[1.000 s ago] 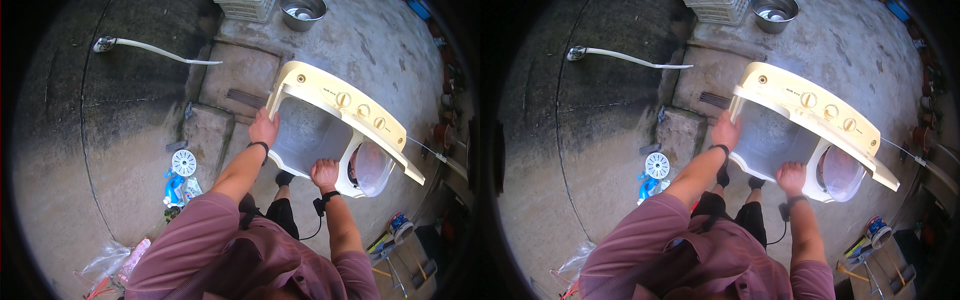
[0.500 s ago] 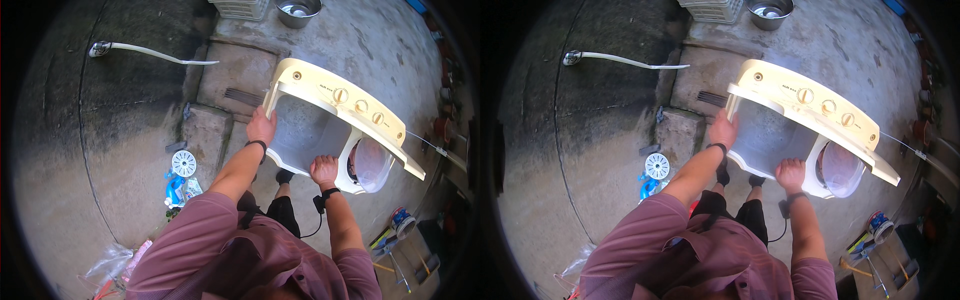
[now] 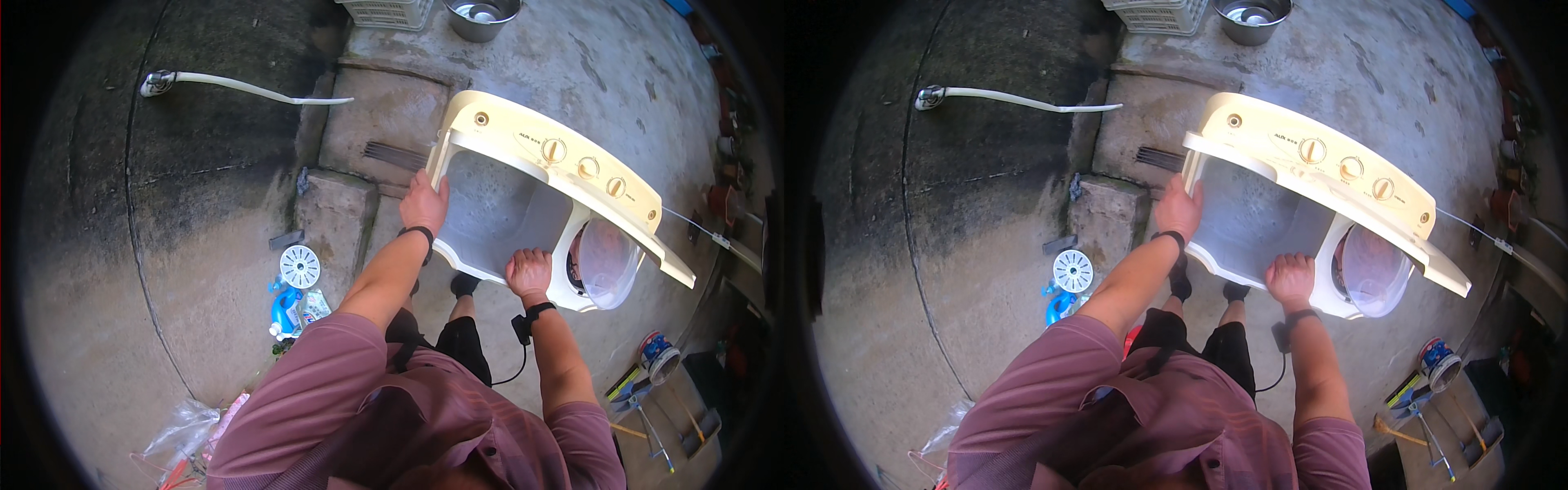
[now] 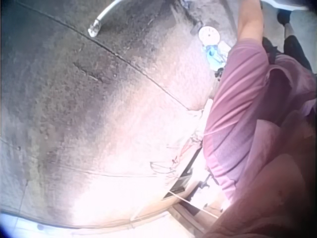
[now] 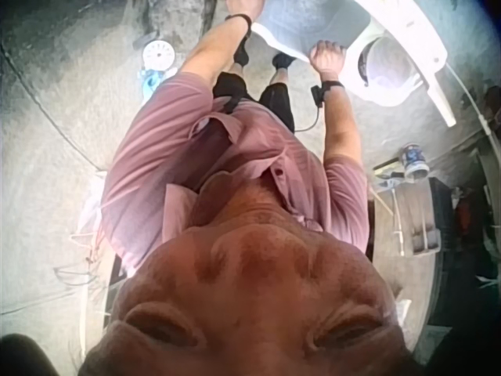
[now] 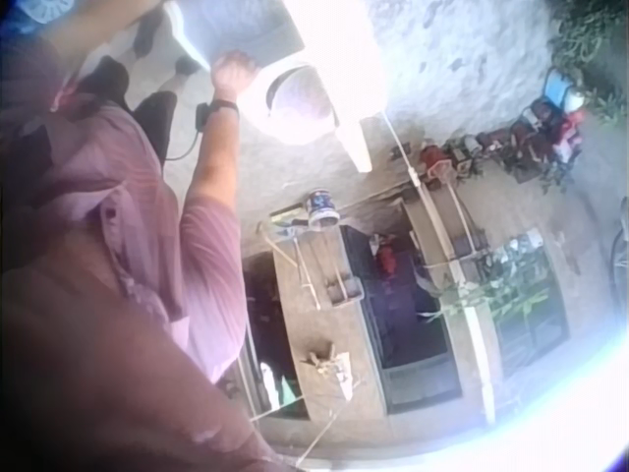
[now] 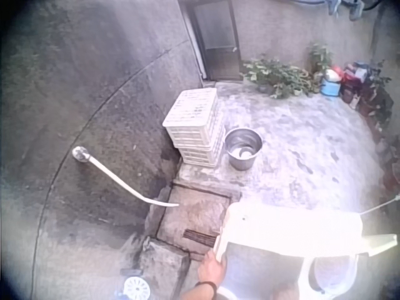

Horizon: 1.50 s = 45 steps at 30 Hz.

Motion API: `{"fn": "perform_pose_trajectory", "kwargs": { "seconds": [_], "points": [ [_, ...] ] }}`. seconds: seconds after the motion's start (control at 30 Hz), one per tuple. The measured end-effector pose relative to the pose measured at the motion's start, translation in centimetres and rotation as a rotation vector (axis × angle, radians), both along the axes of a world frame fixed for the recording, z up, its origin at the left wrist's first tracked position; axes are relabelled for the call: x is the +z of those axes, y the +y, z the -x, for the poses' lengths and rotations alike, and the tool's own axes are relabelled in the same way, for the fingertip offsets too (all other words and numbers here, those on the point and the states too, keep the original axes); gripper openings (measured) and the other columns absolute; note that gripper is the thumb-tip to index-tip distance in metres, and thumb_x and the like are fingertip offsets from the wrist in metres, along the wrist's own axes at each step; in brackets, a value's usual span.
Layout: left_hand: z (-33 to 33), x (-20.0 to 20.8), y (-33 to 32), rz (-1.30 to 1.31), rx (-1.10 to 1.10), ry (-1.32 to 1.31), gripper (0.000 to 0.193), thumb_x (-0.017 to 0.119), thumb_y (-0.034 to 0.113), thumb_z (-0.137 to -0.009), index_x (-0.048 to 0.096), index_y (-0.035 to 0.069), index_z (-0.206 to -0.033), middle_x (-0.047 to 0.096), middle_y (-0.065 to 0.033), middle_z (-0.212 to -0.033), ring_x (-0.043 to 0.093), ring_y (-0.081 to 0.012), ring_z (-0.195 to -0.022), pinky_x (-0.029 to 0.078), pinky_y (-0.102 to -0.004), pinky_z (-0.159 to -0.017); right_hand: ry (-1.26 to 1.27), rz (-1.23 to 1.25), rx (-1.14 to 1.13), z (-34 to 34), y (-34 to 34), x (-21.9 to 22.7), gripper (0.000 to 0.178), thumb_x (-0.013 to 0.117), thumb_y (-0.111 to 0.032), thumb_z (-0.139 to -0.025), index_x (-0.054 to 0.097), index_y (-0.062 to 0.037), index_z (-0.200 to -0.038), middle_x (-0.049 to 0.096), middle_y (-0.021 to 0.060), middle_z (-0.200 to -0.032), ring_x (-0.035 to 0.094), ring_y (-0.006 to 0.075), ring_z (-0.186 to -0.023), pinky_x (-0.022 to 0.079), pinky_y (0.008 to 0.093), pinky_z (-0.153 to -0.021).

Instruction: Transferring clothes from the wash basin to the spin dryer of a portable washing machine.

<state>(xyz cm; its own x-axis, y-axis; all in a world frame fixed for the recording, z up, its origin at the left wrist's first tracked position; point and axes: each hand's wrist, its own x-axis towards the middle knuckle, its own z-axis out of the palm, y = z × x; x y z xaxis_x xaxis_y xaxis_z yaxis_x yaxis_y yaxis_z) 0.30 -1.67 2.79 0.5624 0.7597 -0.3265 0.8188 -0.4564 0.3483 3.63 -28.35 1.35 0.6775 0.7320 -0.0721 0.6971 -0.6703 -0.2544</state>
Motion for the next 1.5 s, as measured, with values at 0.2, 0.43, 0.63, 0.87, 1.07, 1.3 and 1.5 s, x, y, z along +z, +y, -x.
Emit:
{"fn": "perform_pose_trajectory", "kwargs": {
  "seconds": [0.2,0.43,0.63,0.87,1.07,1.3,1.5],
  "points": [
    [-0.4,0.6,-0.3,0.004,0.001,0.02,0.048,0.052,0.045,-0.091,0.051,0.007,-0.119,0.064,-0.022,-0.105,0.064,-0.0417,-0.088,0.05,-0.0502,-0.078,0.045,0.011,-0.011,-0.2,-0.4,-0.1,0.013,0.058,-0.022,-0.073,0.059,-0.011,-0.066,0.057,0.0053,-0.067,0.056,0.0244,-0.073,0.04,0.0389,-0.071],
    [-0.3,0.0,0.2,-0.091,-0.015,-0.019,0.048,0.05,0.046,-0.092,0.052,0.006,-0.116,0.065,-0.0219,-0.104,0.064,-0.0412,-0.089,0.051,-0.0498,-0.076,0.047,0.026,-0.038,-0.4,0.1,0.2,0.016,0.058,-0.024,-0.074,0.061,-0.0108,-0.066,0.061,0.0055,-0.071,0.056,0.0235,-0.075,0.041,0.0367,-0.076],
    [-0.2,-0.8,0.0,-0.109,-0.04,-0.004,0.05,0.048,0.047,-0.093,0.052,0.004,-0.118,0.065,-0.0223,-0.103,0.064,-0.0415,-0.089,0.051,-0.0496,-0.077,0.027,0.052,-0.053,-0.1,-0.2,0.2,0.016,0.059,-0.024,-0.073,0.061,-0.0108,-0.064,0.061,0.0057,-0.069,0.056,0.0238,-0.076,0.041,0.037,-0.077],
    [-0.3,0.0,-0.1,-0.071,-0.023,0.008,0.047,0.048,0.046,-0.093,0.052,0.006,-0.117,0.065,-0.0223,-0.104,0.064,-0.0419,-0.091,0.051,-0.0501,-0.077,0.04,-0.017,-0.078,0.1,-0.4,-0.4,0.016,0.059,-0.024,-0.073,0.06,-0.0109,-0.063,0.06,0.0059,-0.068,0.056,0.0243,-0.074,0.042,0.0365,-0.077],
    [-0.3,0.0,0.0,-0.08,-0.029,-0.01,0.047,0.048,0.046,-0.093,0.052,0.006,-0.116,0.065,-0.022,-0.104,0.063,-0.0425,-0.091,0.05,-0.0508,-0.077,0.034,-0.006,-0.073,0.0,-0.4,-0.4,0.016,0.058,-0.023,-0.072,0.058,-0.0114,-0.062,0.06,0.0059,-0.067,0.056,0.0242,-0.074,0.041,0.0367,-0.076],
    [-0.3,-0.3,0.1,-0.085,-0.017,0.012,0.045,0.049,0.047,-0.093,0.053,0.008,-0.115,0.065,-0.0196,-0.105,0.064,-0.0419,-0.089,0.051,-0.0505,-0.077,0.047,-0.02,-0.062,-0.1,-0.1,0.0,0.016,0.058,-0.024,-0.073,0.059,-0.0113,-0.065,0.06,0.0058,-0.069,0.056,0.0239,-0.075,0.041,0.037,-0.076],
    [-0.2,-0.9,0.0,-0.107,-0.028,0.003,0.046,0.048,0.047,-0.093,0.052,0.007,-0.114,0.065,-0.0225,-0.101,0.064,-0.0417,-0.088,0.051,-0.05,-0.077,0.05,-0.003,-0.054,-0.2,-0.2,0.2,0.015,0.057,-0.025,-0.075,0.061,-0.0119,-0.068,0.061,0.005,-0.07,0.056,0.0237,-0.075,0.041,0.0372,-0.076]
  ]
}}
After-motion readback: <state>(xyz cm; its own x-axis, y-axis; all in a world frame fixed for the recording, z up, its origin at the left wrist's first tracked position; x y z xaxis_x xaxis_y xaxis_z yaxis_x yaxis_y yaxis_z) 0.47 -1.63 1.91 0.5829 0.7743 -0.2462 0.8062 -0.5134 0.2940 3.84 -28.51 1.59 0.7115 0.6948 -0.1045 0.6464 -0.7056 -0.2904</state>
